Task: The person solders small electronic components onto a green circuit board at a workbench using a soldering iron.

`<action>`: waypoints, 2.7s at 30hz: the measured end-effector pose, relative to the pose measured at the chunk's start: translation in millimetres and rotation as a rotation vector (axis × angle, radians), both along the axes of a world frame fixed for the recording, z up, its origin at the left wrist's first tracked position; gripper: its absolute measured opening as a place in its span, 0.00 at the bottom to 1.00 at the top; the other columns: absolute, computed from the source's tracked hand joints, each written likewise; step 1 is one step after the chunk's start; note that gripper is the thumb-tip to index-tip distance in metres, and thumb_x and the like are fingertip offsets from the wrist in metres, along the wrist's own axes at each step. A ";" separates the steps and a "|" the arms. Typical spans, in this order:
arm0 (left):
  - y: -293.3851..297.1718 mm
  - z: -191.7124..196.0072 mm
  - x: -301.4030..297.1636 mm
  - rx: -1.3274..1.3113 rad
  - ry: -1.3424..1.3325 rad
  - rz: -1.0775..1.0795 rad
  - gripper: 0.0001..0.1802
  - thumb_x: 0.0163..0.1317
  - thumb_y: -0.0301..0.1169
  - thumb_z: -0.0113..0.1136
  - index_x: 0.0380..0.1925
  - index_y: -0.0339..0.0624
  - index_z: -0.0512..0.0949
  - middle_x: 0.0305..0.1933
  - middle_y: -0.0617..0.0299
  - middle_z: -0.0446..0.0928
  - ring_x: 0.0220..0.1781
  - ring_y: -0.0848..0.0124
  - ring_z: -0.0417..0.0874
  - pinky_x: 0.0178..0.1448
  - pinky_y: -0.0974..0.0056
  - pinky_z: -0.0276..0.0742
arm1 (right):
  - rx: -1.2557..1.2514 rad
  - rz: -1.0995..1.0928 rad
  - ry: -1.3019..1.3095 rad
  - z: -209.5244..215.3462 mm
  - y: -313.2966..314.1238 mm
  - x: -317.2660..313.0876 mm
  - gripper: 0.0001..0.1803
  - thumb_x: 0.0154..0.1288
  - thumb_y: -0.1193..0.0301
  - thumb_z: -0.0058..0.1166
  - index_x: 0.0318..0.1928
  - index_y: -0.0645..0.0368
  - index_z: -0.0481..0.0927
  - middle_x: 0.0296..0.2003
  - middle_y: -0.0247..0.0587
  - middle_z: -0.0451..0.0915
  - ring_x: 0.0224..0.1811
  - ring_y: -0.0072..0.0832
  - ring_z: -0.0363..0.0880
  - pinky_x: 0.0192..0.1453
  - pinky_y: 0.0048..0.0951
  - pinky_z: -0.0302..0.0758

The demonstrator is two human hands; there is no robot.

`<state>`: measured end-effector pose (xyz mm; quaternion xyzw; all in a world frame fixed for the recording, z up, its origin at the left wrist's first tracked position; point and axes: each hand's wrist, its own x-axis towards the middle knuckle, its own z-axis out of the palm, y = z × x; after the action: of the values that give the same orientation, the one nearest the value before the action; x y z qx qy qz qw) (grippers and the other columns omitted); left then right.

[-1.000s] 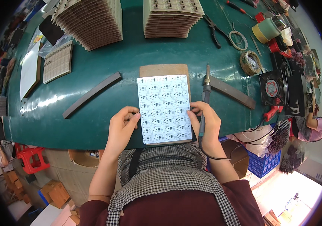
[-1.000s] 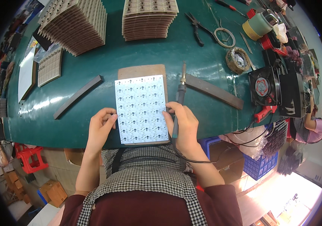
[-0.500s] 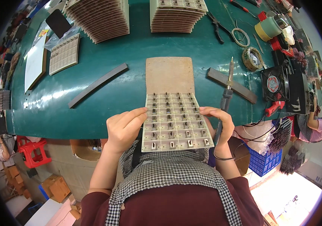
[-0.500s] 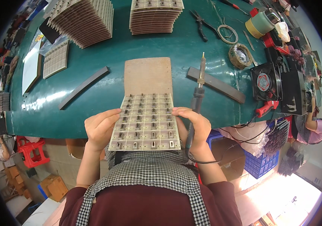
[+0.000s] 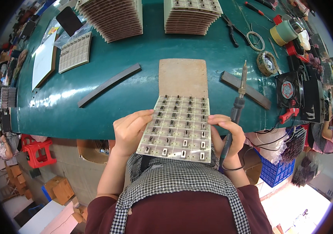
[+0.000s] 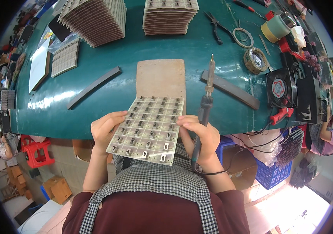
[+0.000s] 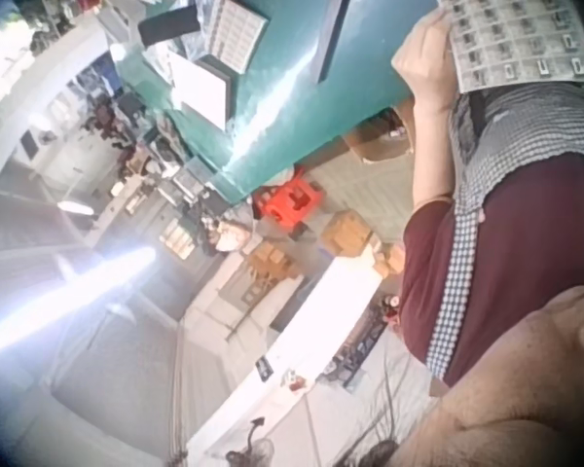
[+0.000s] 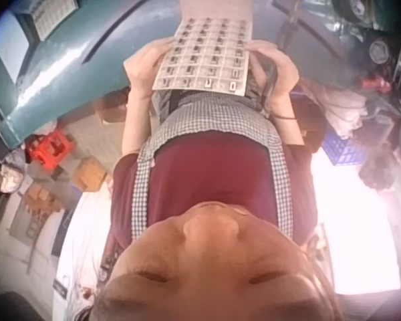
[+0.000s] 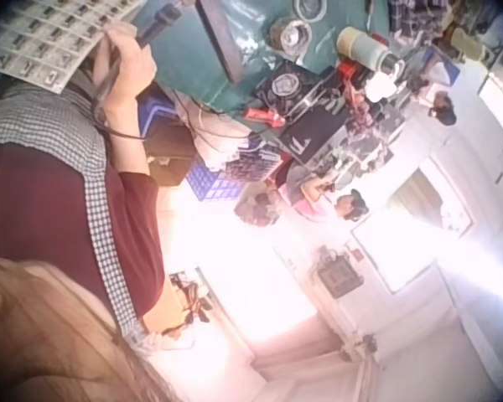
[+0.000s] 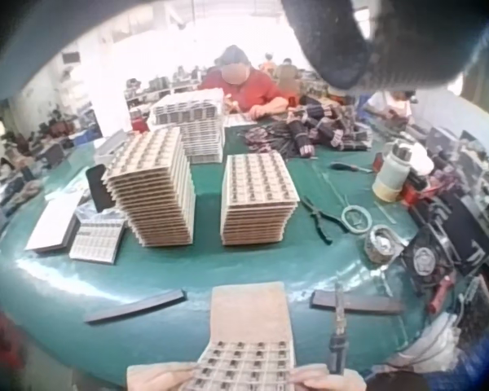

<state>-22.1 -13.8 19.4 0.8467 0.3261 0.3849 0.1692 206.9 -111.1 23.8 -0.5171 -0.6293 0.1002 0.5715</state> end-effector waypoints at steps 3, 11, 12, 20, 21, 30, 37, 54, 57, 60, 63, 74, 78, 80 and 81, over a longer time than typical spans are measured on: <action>2.3 -0.5 0.6 -0.020 -0.014 0.008 0.06 0.41 0.19 0.61 0.22 0.37 0.76 0.30 0.57 0.81 0.25 0.67 0.82 0.26 0.71 0.75 | -0.002 0.002 0.017 4.4 1.8 -1.2 0.20 0.45 0.88 0.58 0.39 0.59 0.70 0.30 0.44 0.81 0.36 0.36 0.83 0.38 0.28 0.78; 4.0 4.4 -1.9 -0.204 -0.047 -0.016 0.11 0.45 0.28 0.64 0.30 0.38 0.77 0.35 0.58 0.82 0.24 0.76 0.77 0.21 0.76 0.62 | -0.012 -0.013 0.040 7.0 4.3 -6.0 0.21 0.45 0.87 0.60 0.40 0.57 0.70 0.31 0.43 0.81 0.36 0.35 0.82 0.36 0.27 0.78; 4.3 7.3 -0.4 -0.236 -0.059 -0.008 0.12 0.45 0.31 0.63 0.30 0.39 0.77 0.36 0.60 0.81 0.24 0.78 0.75 0.21 0.76 0.59 | -0.012 -0.008 0.042 7.8 5.1 -6.2 0.21 0.45 0.87 0.60 0.40 0.57 0.70 0.31 0.43 0.81 0.35 0.35 0.82 0.36 0.27 0.78; 12.5 5.9 -1.2 -0.126 -0.074 -0.069 0.15 0.41 0.31 0.63 0.31 0.34 0.78 0.32 0.54 0.79 0.32 0.62 0.83 0.34 0.67 0.78 | 0.019 0.033 0.035 12.8 9.3 -10.7 0.22 0.44 0.87 0.60 0.40 0.57 0.71 0.30 0.43 0.81 0.33 0.33 0.82 0.33 0.26 0.77; 12.4 6.9 -1.0 -0.125 -0.073 -0.069 0.15 0.41 0.31 0.63 0.31 0.34 0.78 0.32 0.54 0.79 0.32 0.62 0.83 0.34 0.67 0.78 | 0.020 0.033 0.037 13.0 9.7 -10.6 0.22 0.44 0.87 0.60 0.40 0.57 0.71 0.30 0.43 0.81 0.33 0.33 0.82 0.33 0.26 0.77; 10.3 7.6 -0.6 -0.128 -0.043 -0.055 0.16 0.41 0.31 0.62 0.32 0.36 0.79 0.32 0.55 0.79 0.31 0.66 0.82 0.32 0.70 0.77 | 0.042 0.029 0.040 15.3 12.5 -11.9 0.20 0.44 0.86 0.61 0.39 0.58 0.72 0.30 0.42 0.81 0.33 0.33 0.82 0.32 0.25 0.77; 11.2 6.0 -1.0 -0.141 -0.077 -0.054 0.14 0.40 0.30 0.62 0.30 0.36 0.79 0.33 0.56 0.79 0.31 0.66 0.82 0.33 0.69 0.77 | 0.055 0.053 0.047 17.5 14.5 -13.0 0.20 0.43 0.86 0.61 0.38 0.58 0.72 0.29 0.40 0.81 0.32 0.33 0.82 0.32 0.25 0.76; 13.9 -2.2 -3.7 -0.175 -0.174 0.020 0.13 0.46 0.32 0.59 0.29 0.33 0.79 0.32 0.52 0.79 0.35 0.63 0.81 0.40 0.67 0.76 | -0.015 0.050 0.013 11.4 18.3 -16.9 0.28 0.44 0.85 0.63 0.48 0.60 0.67 0.32 0.45 0.80 0.36 0.36 0.81 0.41 0.33 0.77; 13.4 -3.3 -4.1 -0.203 -0.189 0.026 0.13 0.47 0.32 0.59 0.29 0.33 0.79 0.32 0.53 0.79 0.35 0.63 0.81 0.41 0.66 0.75 | -0.012 0.050 0.005 13.2 19.4 -18.6 0.28 0.44 0.84 0.63 0.48 0.59 0.67 0.32 0.44 0.80 0.36 0.35 0.81 0.41 0.31 0.76; 14.6 -5.9 -4.8 -0.202 -0.205 0.017 0.13 0.46 0.31 0.59 0.30 0.33 0.79 0.32 0.53 0.79 0.34 0.64 0.81 0.40 0.66 0.75 | -0.019 0.017 -0.003 15.6 19.8 -20.3 0.28 0.43 0.84 0.63 0.47 0.58 0.68 0.32 0.42 0.80 0.36 0.33 0.81 0.40 0.28 0.75; 16.6 -7.8 -5.4 -0.205 -0.214 -0.002 0.13 0.45 0.31 0.60 0.31 0.34 0.79 0.31 0.54 0.79 0.34 0.64 0.80 0.39 0.67 0.75 | -0.040 -0.016 -0.034 18.6 20.7 -21.4 0.27 0.43 0.83 0.64 0.46 0.58 0.69 0.32 0.40 0.81 0.36 0.31 0.81 0.40 0.27 0.75; 14.5 -1.0 -5.7 -0.171 -0.193 0.069 0.16 0.44 0.33 0.62 0.31 0.33 0.79 0.31 0.54 0.78 0.32 0.66 0.79 0.38 0.67 0.73 | -0.022 -0.049 0.003 13.1 24.9 -21.1 0.26 0.41 0.81 0.64 0.45 0.57 0.72 0.31 0.38 0.80 0.32 0.30 0.80 0.33 0.25 0.75; 15.0 2.5 -4.2 -0.124 -0.177 0.036 0.12 0.44 0.26 0.60 0.31 0.34 0.79 0.31 0.55 0.78 0.32 0.64 0.80 0.36 0.67 0.75 | -0.074 -0.068 0.048 7.2 25.0 -21.7 0.26 0.43 0.81 0.64 0.46 0.57 0.72 0.32 0.37 0.81 0.35 0.29 0.81 0.37 0.25 0.76; 15.2 3.0 -4.1 -0.149 -0.150 0.053 0.11 0.44 0.25 0.60 0.31 0.34 0.79 0.30 0.56 0.78 0.31 0.65 0.80 0.36 0.68 0.75 | -0.089 -0.068 0.059 7.3 25.9 -21.3 0.25 0.44 0.81 0.64 0.46 0.57 0.72 0.33 0.37 0.81 0.35 0.29 0.81 0.38 0.25 0.76; 14.8 4.3 -4.1 -0.149 -0.152 0.053 0.11 0.44 0.25 0.60 0.31 0.34 0.79 0.30 0.56 0.78 0.31 0.65 0.80 0.36 0.68 0.75 | -0.106 -0.071 0.072 7.3 26.3 -21.2 0.25 0.45 0.81 0.64 0.46 0.57 0.72 0.33 0.37 0.81 0.36 0.29 0.81 0.39 0.25 0.76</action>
<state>-26.1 1.0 23.8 0.7912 0.3624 0.4270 0.2455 185.7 -84.9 31.2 -0.5648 -0.5833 0.1316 0.5688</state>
